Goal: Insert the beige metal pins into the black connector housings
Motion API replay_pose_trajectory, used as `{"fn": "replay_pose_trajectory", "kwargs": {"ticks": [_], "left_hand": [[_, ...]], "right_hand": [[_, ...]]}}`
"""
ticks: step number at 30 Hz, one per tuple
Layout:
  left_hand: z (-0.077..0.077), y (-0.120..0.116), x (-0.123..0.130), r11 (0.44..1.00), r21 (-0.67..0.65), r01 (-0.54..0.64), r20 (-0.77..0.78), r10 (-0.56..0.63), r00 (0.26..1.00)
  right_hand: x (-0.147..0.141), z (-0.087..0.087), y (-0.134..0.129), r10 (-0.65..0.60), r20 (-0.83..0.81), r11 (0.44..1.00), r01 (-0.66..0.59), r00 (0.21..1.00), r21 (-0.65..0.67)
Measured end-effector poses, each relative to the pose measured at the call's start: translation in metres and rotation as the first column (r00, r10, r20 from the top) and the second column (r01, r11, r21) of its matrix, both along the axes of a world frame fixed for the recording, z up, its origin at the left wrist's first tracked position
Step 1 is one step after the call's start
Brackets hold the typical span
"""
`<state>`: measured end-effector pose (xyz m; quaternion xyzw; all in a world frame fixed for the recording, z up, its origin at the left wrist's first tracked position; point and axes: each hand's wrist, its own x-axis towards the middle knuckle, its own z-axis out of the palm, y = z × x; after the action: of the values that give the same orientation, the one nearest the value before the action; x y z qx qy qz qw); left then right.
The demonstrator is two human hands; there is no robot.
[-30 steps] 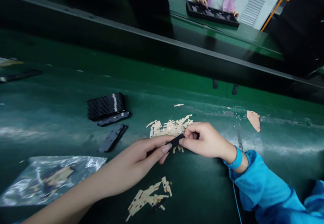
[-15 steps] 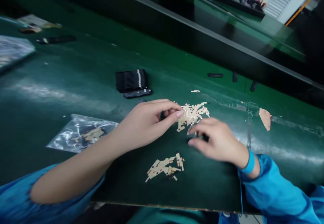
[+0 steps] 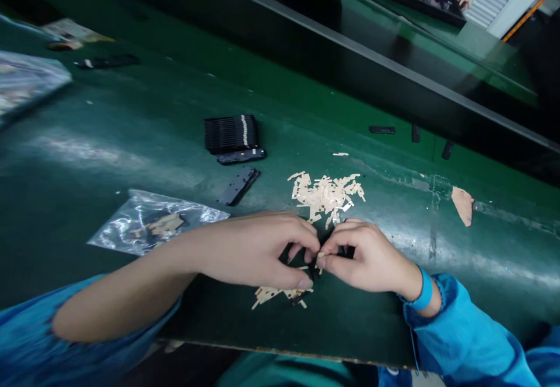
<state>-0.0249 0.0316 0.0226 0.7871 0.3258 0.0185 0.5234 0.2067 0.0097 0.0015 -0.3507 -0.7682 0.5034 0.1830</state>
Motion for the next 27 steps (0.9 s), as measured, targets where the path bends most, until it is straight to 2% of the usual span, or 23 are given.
{"fn": "replay_pose_trajectory", "kwargs": {"ticks": [4, 9, 12, 15, 18, 20, 24, 27], "left_hand": [[-0.007, -0.003, 0.006, 0.997, -0.038, -0.061, 0.059, 0.063, 0.996], [-0.006, -0.007, 0.006, 0.999, 0.000, -0.032, 0.043, 0.032, 0.999], [-0.001, -0.010, 0.006, 1.000, 0.019, -0.018, -0.004, 0.018, 1.000], [0.000, -0.012, 0.006, 0.992, 0.123, -0.028, -0.047, 0.034, 0.998], [-0.002, -0.011, 0.007, 0.975, 0.188, -0.118, -0.041, 0.128, 0.991], [-0.003, -0.010, 0.007, 0.968, 0.155, -0.196, 0.013, 0.196, 0.980], [-0.001, -0.006, 0.007, 0.946, -0.031, -0.323, 0.180, 0.323, 0.929], [0.000, -0.005, 0.008, 0.923, -0.073, -0.379, 0.226, 0.385, 0.895]], "right_hand": [[0.001, -0.004, 0.002, -0.158, -0.082, 0.975, 0.142, 0.984, -0.173], [0.008, -0.005, 0.012, -0.365, -0.117, 0.895, 0.313, 0.924, -0.318], [0.010, -0.003, 0.016, -0.431, -0.139, 0.850, 0.350, 0.892, -0.393], [0.008, -0.003, 0.015, -0.472, -0.164, 0.815, 0.357, 0.866, -0.457], [0.005, -0.005, 0.012, -0.498, -0.196, 0.790, 0.349, 0.844, -0.504], [0.004, -0.006, 0.011, -0.502, -0.205, 0.787, 0.347, 0.840, -0.510], [0.003, -0.006, 0.011, -0.512, -0.223, 0.800, 0.365, 0.830, -0.477], [0.002, -0.004, 0.012, -0.504, -0.230, 0.815, 0.371, 0.833, -0.444]]}}
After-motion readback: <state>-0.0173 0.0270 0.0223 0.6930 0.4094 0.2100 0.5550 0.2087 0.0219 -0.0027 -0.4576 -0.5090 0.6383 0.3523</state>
